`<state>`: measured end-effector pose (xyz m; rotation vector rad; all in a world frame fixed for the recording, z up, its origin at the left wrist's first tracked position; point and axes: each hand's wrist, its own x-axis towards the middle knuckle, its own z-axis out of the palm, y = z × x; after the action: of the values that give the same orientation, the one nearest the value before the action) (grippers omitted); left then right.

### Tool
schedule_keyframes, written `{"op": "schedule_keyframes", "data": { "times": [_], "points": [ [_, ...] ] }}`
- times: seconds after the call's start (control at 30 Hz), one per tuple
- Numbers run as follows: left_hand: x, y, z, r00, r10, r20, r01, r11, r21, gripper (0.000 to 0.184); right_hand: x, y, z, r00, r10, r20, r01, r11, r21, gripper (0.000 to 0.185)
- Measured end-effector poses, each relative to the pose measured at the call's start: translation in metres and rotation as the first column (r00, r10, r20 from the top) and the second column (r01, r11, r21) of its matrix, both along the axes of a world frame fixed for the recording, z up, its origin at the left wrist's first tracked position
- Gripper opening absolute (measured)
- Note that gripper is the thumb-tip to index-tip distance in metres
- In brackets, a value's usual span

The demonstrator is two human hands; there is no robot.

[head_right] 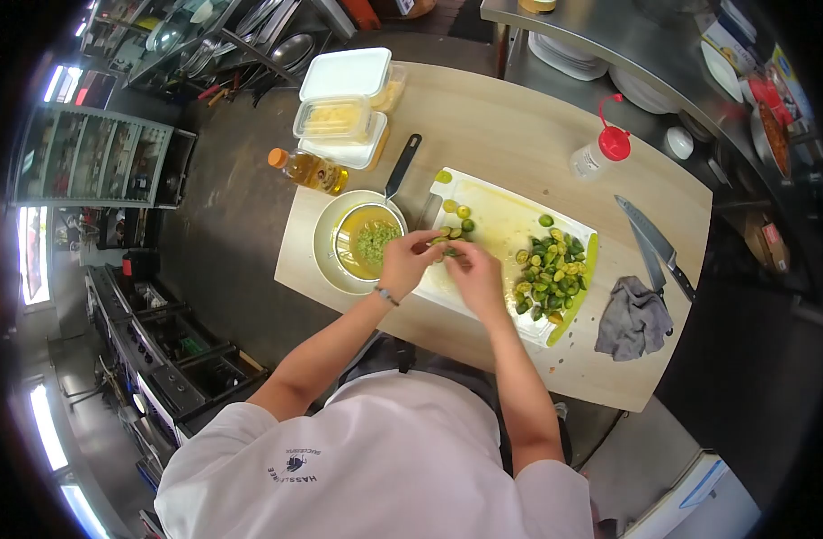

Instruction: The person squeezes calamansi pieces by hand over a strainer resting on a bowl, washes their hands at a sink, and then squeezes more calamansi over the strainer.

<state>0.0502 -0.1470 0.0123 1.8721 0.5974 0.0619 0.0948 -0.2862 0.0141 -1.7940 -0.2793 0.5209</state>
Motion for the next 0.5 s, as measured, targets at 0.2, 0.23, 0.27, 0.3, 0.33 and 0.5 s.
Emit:
{"op": "schedule_keyframes", "data": {
  "times": [0.2,0.23,0.27,0.3,0.33,0.5],
  "points": [
    [-0.046,0.054,0.010,0.974,0.221,-0.044,-0.217,0.872,-0.438,0.031,-0.019,0.076,0.010,0.954,0.159,0.254,-0.169,0.985,0.019,0.023],
    [-0.050,0.061,0.009,0.974,0.223,-0.043,-0.219,0.871,-0.439,0.031,-0.020,0.083,0.007,0.954,0.161,0.255,-0.171,0.985,0.017,0.023],
    [-0.054,0.068,0.008,0.973,0.231,-0.018,-0.209,0.840,-0.500,0.032,-0.021,0.089,0.007,0.940,0.204,0.273,-0.210,0.978,-0.007,0.024],
    [-0.058,0.076,0.005,0.971,0.241,0.005,-0.197,0.806,-0.558,0.034,-0.022,0.095,0.007,0.925,0.246,0.291,-0.248,0.968,-0.032,0.025],
    [-0.062,0.086,-0.002,0.979,0.204,0.001,-0.167,0.801,-0.575,0.037,-0.023,0.099,0.006,0.925,0.247,0.290,-0.248,0.968,-0.033,0.025],
    [-0.062,0.107,0.001,0.994,0.045,-0.095,-0.062,0.979,-0.193,0.033,-0.030,0.117,-0.010,0.778,0.437,0.452,-0.328,0.896,-0.301,0.013]
  ]
}}
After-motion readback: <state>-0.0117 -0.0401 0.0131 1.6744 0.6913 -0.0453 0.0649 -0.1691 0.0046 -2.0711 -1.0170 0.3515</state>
